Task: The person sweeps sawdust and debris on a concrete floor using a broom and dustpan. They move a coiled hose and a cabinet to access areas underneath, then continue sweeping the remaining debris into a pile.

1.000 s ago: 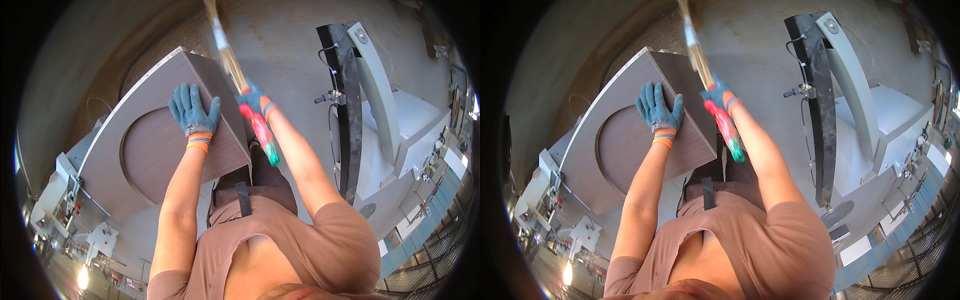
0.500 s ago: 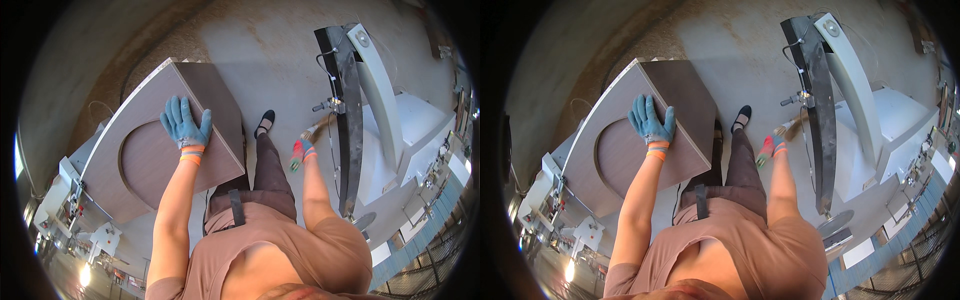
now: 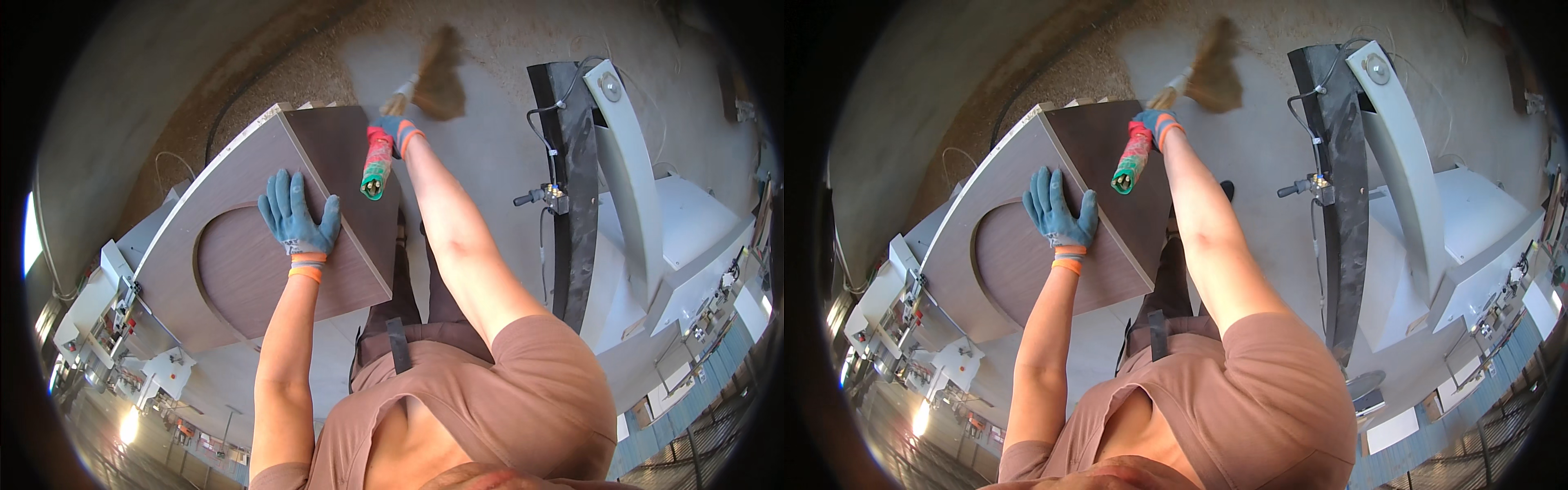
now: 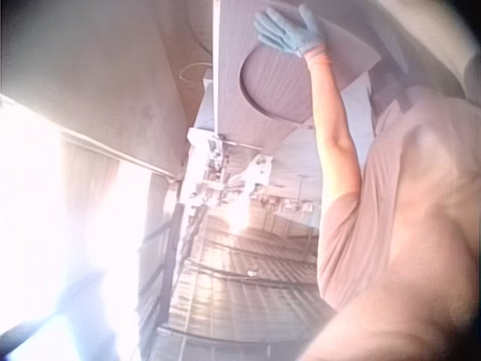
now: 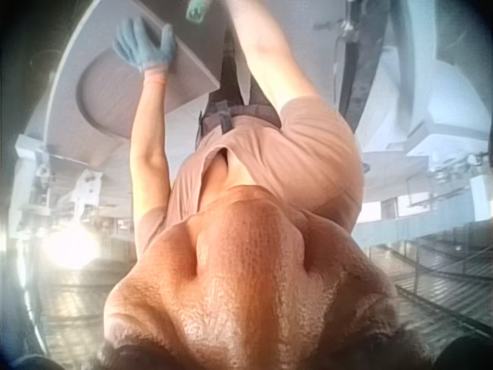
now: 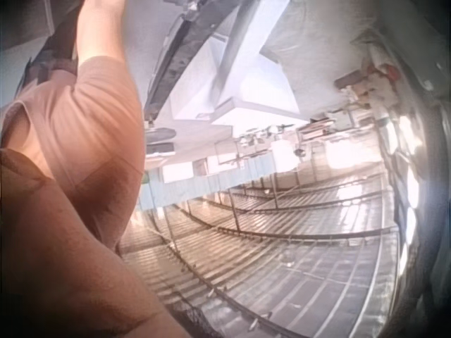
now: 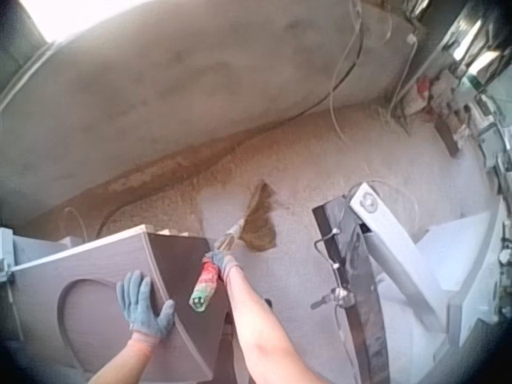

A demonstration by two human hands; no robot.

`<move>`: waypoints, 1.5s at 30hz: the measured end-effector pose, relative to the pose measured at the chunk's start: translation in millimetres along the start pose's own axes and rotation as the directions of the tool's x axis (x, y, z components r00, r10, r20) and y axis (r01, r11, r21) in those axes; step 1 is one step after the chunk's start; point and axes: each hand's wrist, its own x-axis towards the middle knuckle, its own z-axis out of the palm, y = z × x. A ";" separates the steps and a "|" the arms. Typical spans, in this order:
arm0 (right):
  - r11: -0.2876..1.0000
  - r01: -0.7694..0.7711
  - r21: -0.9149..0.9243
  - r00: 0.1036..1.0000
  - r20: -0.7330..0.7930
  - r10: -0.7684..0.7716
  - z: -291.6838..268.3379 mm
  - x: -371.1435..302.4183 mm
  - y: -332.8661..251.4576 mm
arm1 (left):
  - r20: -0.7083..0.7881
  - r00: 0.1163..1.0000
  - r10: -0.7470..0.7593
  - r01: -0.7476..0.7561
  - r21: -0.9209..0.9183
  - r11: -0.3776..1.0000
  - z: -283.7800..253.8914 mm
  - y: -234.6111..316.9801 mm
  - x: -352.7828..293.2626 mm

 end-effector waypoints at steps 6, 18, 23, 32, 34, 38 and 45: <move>0.840 -0.190 0.509 0.974 -0.009 0.225 -18.1 8.6 -82.1 | -0.022 1.000 0.005 -0.005 -0.014 1.000 -2.5 -1.5 -3.1; 0.764 -0.093 0.639 0.989 -0.030 0.146 -62.1 -192.4 -224.1 | -0.118 0.993 0.026 -0.029 -0.023 0.999 -10.7 6.6 0.9; 0.809 -0.048 0.586 0.995 -0.046 0.092 -96.9 -276.7 -254.7 | -0.124 0.992 0.041 -0.042 -0.005 0.999 -10.9 4.6 -6.5; 0.957 0.225 0.181 0.966 -0.172 -0.195 -174.9 -312.2 -254.0 | -0.007 0.998 0.063 -0.061 0.128 0.990 -6.6 -0.3 -6.6; 0.955 0.296 0.026 0.942 -0.175 -0.287 -197.0 -302.5 -248.9 | 0.048 0.998 0.035 -0.042 0.160 0.986 -5.2 2.1 -5.5; 0.905 0.380 -0.189 0.900 -0.149 -0.409 -235.3 -283.1 -227.3 | 0.120 0.993 0.018 -0.043 0.217 0.975 4.0 6.3 -7.1; 0.964 0.040 0.263 0.958 -0.283 0.037 -291.8 -301.2 -266.2 | 0.068 0.972 0.223 -0.231 0.145 0.962 5.2 12.0 60.4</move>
